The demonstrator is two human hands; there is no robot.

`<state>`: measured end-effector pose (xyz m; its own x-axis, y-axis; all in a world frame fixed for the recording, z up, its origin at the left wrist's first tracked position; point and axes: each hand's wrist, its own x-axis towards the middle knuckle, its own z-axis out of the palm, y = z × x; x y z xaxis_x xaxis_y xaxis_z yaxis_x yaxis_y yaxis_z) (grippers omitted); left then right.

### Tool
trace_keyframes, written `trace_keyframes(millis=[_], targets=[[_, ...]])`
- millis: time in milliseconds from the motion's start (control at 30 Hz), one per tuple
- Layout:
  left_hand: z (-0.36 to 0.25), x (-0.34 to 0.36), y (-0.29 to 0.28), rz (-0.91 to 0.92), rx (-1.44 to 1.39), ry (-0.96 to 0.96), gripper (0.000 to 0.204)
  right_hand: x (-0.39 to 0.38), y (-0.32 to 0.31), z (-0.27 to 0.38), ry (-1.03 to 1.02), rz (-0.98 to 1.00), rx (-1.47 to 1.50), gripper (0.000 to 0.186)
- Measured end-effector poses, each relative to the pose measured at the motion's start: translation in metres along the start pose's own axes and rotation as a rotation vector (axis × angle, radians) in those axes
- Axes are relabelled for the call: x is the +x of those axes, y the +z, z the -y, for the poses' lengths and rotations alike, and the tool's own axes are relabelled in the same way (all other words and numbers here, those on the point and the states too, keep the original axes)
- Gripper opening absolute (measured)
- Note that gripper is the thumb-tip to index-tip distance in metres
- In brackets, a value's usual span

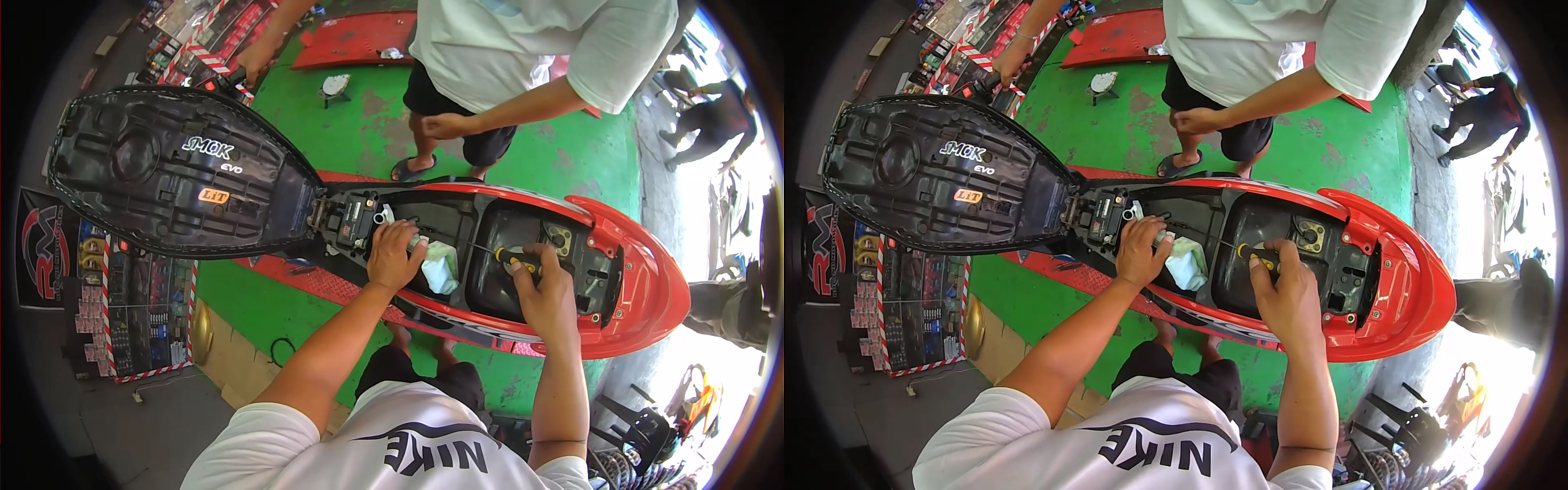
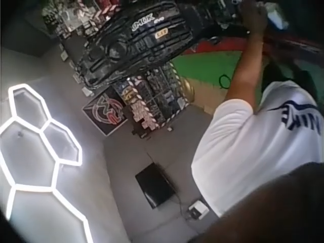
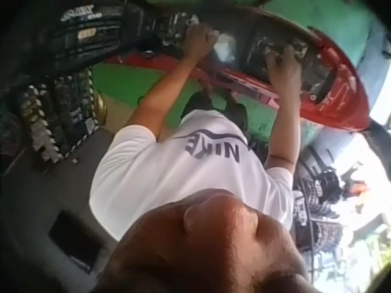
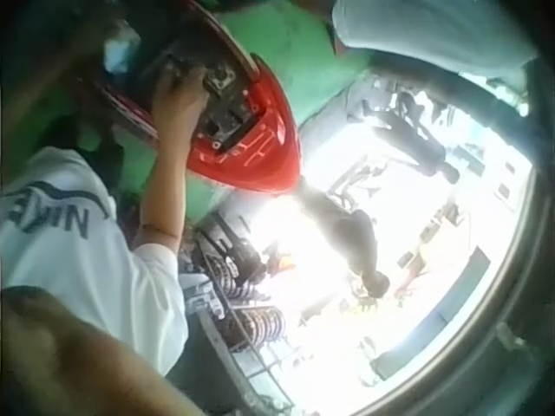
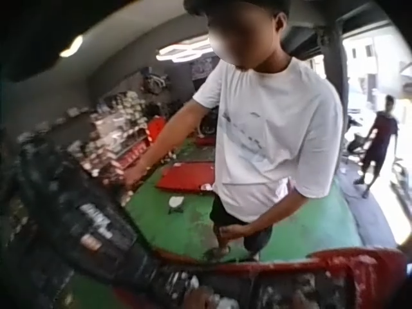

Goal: Loosening and tightening screws on the body and interior compartment of a motorcycle using a screwdriver.

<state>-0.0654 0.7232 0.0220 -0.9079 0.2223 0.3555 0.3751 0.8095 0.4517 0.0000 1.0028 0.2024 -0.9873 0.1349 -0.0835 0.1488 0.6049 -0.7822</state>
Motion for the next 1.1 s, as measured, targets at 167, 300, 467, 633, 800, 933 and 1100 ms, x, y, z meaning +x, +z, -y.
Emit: trace_keyframes(millis=[167,300,467,633,800,933,1100], targets=[[-0.002,0.002,-0.001,0.012,-0.001,0.006,0.027,-0.001,0.001,-0.003,-0.024,-0.039,0.024,0.026],[-0.002,0.002,-0.002,0.017,-0.005,0.006,0.027,-0.002,-0.001,0.000,0.003,-0.027,0.033,0.026],[-0.001,0.003,-0.001,0.024,-0.010,0.003,0.028,-0.001,-0.001,-0.003,0.023,-0.029,0.044,0.026],[0.001,0.002,0.001,0.033,-0.007,-0.001,0.028,-0.002,-0.003,0.000,0.029,-0.035,0.051,0.027],[0.002,0.001,0.001,0.043,-0.003,-0.011,0.029,-0.003,-0.009,0.006,0.041,-0.028,0.043,0.027],[0.001,0.002,0.001,0.051,-0.001,-0.016,0.029,-0.006,-0.013,0.006,0.008,-0.058,0.056,0.026],[0.001,0.002,0.000,0.055,-0.001,-0.018,0.029,-0.012,-0.025,0.010,-0.024,-0.128,0.089,0.025]])
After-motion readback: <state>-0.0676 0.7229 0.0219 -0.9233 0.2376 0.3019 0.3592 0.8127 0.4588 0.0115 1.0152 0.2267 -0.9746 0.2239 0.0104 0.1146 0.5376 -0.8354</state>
